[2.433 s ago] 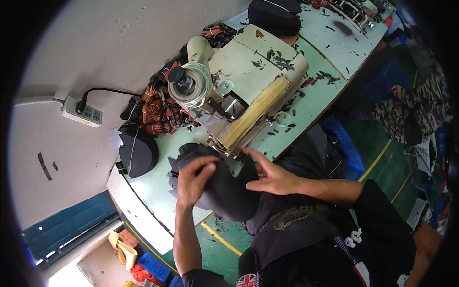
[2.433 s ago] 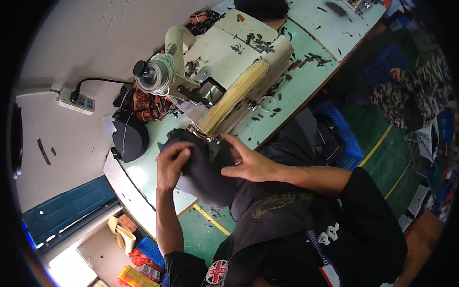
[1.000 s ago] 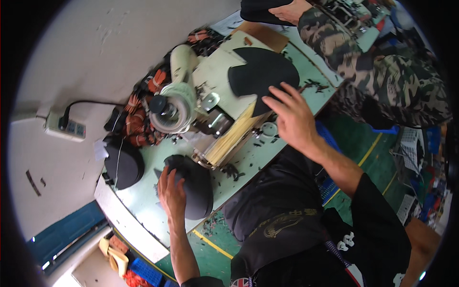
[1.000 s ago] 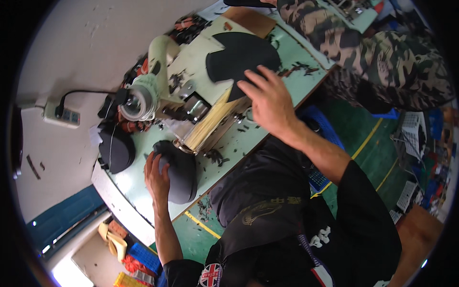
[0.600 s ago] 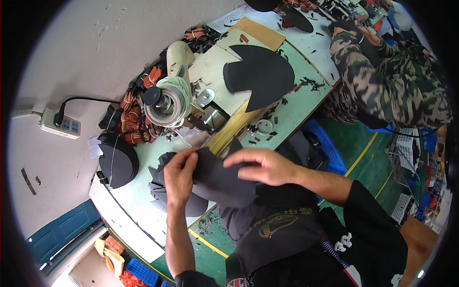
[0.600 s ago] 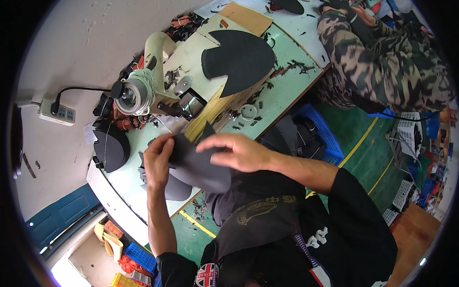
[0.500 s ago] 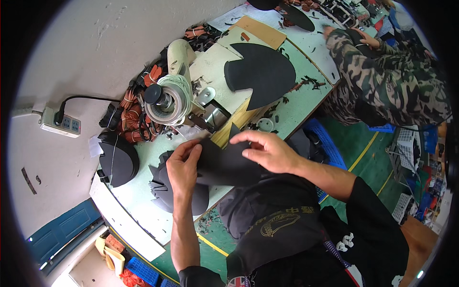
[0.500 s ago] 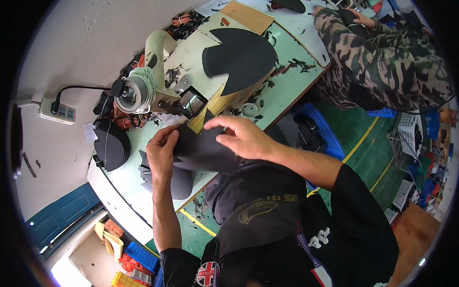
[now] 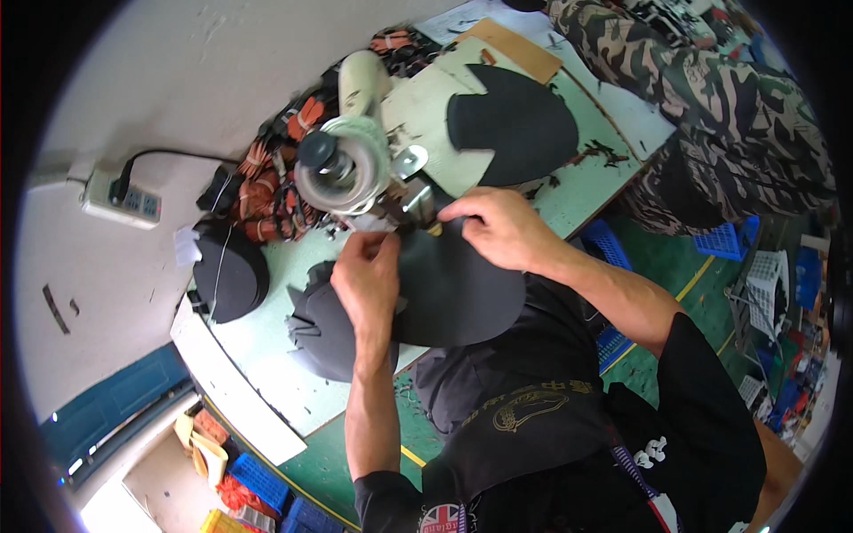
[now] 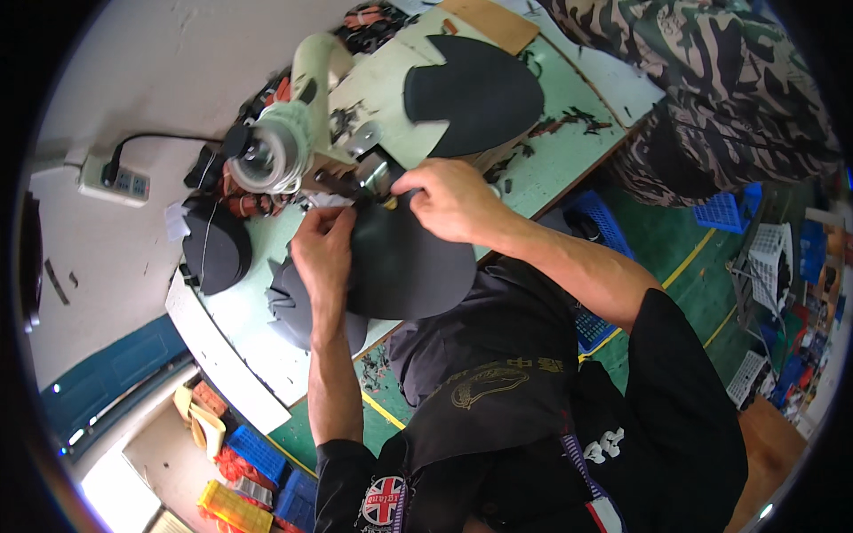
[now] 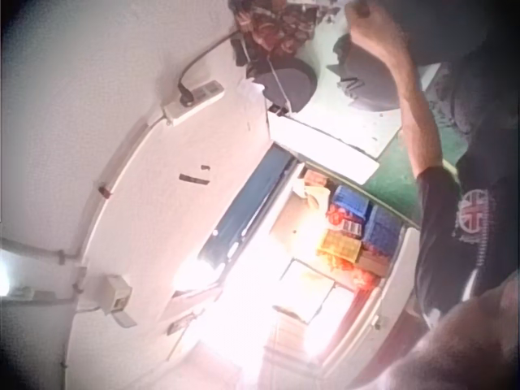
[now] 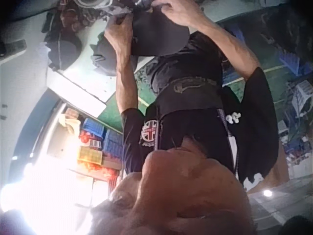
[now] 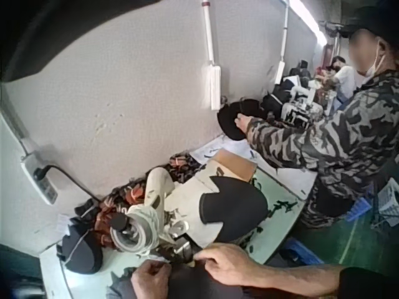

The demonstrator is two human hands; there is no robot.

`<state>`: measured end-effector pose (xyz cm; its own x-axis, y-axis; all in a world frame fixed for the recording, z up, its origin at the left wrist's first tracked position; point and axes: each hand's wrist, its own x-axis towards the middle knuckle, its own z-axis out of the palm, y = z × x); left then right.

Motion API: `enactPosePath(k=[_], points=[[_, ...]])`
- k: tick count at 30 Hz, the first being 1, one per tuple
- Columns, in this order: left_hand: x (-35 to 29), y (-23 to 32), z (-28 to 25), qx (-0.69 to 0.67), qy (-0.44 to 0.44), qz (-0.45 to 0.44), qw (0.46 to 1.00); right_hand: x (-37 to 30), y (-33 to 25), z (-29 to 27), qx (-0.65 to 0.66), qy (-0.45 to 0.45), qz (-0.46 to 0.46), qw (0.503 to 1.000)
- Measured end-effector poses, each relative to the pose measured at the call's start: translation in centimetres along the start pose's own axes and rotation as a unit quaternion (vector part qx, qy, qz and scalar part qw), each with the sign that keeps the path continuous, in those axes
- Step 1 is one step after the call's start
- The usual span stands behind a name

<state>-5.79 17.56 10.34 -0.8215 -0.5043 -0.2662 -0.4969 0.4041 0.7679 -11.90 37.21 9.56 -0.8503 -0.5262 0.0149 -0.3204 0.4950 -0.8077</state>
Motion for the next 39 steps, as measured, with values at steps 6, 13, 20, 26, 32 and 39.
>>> enactPosePath(k=[6, 13, 20, 26, 32, 39], points=[[0.3, 1.0, 1.1, -0.066, -0.028, 0.006, 0.997, -7.4, -2.8, 0.2, 0.222, 0.090, 0.134, 0.962], [0.0, -6.0, -5.4, -0.021, 0.085, 0.062, 0.994, -6.3, -5.8, -5.3, 0.161, 0.397, -0.139, 0.893], [-1.6, -11.5, -6.4, 0.331, 0.027, 0.171, 0.928, -2.7, 0.3, -6.8, -0.266, 0.230, -0.140, 0.926], [-1.5, -11.9, -6.8, 0.318, 0.024, 0.177, 0.931, -2.6, -1.6, -2.8, -0.177, 0.134, -0.141, 0.965], [-1.6, -11.6, -6.8, 0.311, 0.021, 0.163, 0.936, 0.1, -1.7, 1.6, -0.153, 0.107, -0.104, 0.977], [-1.6, -11.9, -6.4, 0.295, 0.037, 0.155, 0.942, 0.7, 0.3, 2.5, -0.105, 0.190, -0.125, 0.968]])
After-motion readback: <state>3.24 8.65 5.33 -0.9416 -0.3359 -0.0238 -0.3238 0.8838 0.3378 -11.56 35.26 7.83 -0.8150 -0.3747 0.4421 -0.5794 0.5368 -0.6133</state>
